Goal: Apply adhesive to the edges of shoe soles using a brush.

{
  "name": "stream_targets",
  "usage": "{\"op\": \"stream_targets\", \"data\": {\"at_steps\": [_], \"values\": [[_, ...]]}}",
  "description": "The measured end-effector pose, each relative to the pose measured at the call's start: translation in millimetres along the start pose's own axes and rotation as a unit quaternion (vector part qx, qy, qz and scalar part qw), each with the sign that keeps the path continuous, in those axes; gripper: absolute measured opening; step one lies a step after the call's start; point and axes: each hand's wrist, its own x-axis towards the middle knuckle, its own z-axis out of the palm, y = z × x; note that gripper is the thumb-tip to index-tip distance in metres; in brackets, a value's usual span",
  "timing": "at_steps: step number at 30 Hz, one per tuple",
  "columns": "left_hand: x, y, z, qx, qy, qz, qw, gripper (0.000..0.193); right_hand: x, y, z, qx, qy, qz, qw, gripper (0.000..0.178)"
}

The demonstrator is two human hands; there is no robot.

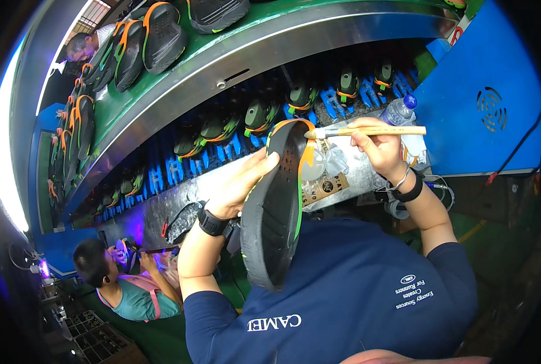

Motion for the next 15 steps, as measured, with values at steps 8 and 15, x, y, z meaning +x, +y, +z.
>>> {"op": "stream_targets", "data": {"at_steps": [8, 15], "values": [[4.3, 0.7, -6.3, 0.02, 0.013, 0.046, 0.999, 0.064, -15.0, -7.7, 5.7, 0.11, -0.036, 0.029, 0.993, 0.012], [6.1, 3.2, -4.6, 0.022, 0.004, 0.07, 0.997, 0.06, -2.8, 0.9, 0.1, 0.054, 0.009, 0.006, 0.998, 0.016]]}}
